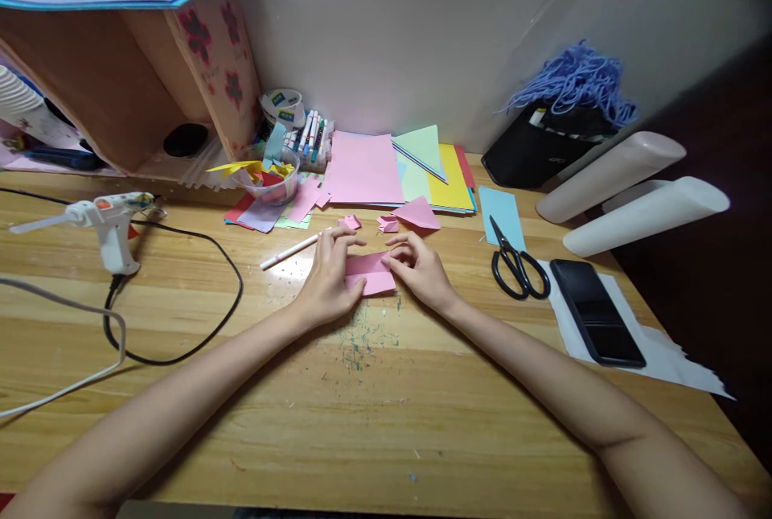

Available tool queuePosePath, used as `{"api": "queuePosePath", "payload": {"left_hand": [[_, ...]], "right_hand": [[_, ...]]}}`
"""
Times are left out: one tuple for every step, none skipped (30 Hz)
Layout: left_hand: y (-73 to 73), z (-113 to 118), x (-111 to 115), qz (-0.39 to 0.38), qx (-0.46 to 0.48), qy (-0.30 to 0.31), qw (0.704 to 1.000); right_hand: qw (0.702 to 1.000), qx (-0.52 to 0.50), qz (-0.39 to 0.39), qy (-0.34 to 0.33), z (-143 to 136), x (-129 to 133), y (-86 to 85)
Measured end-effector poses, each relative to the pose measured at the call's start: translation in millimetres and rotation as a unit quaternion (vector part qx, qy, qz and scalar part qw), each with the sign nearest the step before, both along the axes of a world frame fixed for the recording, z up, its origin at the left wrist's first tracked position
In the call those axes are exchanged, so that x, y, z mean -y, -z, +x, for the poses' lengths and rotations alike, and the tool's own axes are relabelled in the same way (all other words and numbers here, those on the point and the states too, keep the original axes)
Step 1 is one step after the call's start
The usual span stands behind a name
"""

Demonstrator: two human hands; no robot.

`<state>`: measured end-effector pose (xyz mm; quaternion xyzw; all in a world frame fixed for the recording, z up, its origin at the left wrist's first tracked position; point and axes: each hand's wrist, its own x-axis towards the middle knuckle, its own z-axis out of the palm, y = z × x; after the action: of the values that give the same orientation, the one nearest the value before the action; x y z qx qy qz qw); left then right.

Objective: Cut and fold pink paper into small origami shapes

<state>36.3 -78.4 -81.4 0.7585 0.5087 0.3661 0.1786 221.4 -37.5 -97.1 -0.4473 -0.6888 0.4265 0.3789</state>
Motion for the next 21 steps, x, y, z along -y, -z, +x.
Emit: {"api": "queuePosePath", "payload": {"left_hand": [[0.1,0,1,0.010,-0.021,0.006,1.000],[-0.2,1,2,0.013,-0.047,0.021,0.999],[-0.8,1,3,0.011,-0.075,0.042,0.996],[-1.5,1,3,0.007,-0.100,0.061,0.993],[-2.2,1,4,0.003,-0.118,0.075,0.990],[-2.9,2,4,-0.001,-0.129,0.081,0.988],[-3.5,2,5,-0.004,-0.133,0.080,0.988],[-4.0,2,5,-0.005,-0.133,0.071,0.989],[-4.5,2,5,-0.008,-0.132,0.061,0.989],[-4.8,2,5,-0.009,-0.130,0.053,0.990],[-5.0,2,5,-0.011,-0.130,0.048,0.990],[-4.9,2,6,-0.012,-0.130,0.044,0.990],[-4.7,2,6,-0.013,-0.131,0.040,0.991],[-4.1,2,6,-0.014,-0.130,0.039,0.991],[-3.3,1,6,-0.015,-0.129,0.036,0.991],[-2.2,1,6,-0.014,-0.127,0.034,0.991],[-0.9,0,7,-0.012,-0.126,0.032,0.991],[0.5,0,7,-0.009,-0.125,0.032,0.992],[1.9,-1,7,-0.005,-0.127,0.032,0.991],[3.0,-1,7,0.000,-0.130,0.034,0.991],[3.8,-1,7,0.004,-0.134,0.036,0.990]], "right_hand": [[1.000,0.006,-0.002,0.003,0,0,0.2],[1.000,0.013,0.002,0.008,0,0,0.1],[1.000,0.021,0.010,0.011,0,0,-0.2],[0.999,0.030,0.021,0.011,1,0,-0.5],[0.999,0.040,0.031,0.007,1,0,-0.8],[0.998,0.050,0.041,0.001,1,0,-0.9],[0.997,0.060,0.051,-0.004,2,0,-0.8],[0.996,0.070,0.059,-0.007,2,-1,-0.5],[0.995,0.080,0.066,-0.010,2,-2,0.0],[0.994,0.087,0.071,-0.011,2,-3,0.6],[0.993,0.092,0.076,-0.012,2,-3,1.0],[0.992,0.094,0.080,-0.018,3,-4,1.1],[0.991,0.095,0.085,-0.026,3,-4,0.6],[0.991,0.095,0.092,-0.034,3,-4,-0.4],[0.989,0.096,0.102,-0.041,3,-4,-2.1],[0.987,0.100,0.119,-0.047,4,-4,-4.2],[0.983,0.105,0.142,-0.052,5,-4,-6.5],[0.977,0.111,0.170,-0.061,6,-5,-8.8],[0.969,0.120,0.200,-0.078,8,-6,-10.8],[0.959,0.127,0.229,-0.105,10,-8,-12.3],[0.949,0.133,0.250,-0.138,11,-9,-13.1]]}}
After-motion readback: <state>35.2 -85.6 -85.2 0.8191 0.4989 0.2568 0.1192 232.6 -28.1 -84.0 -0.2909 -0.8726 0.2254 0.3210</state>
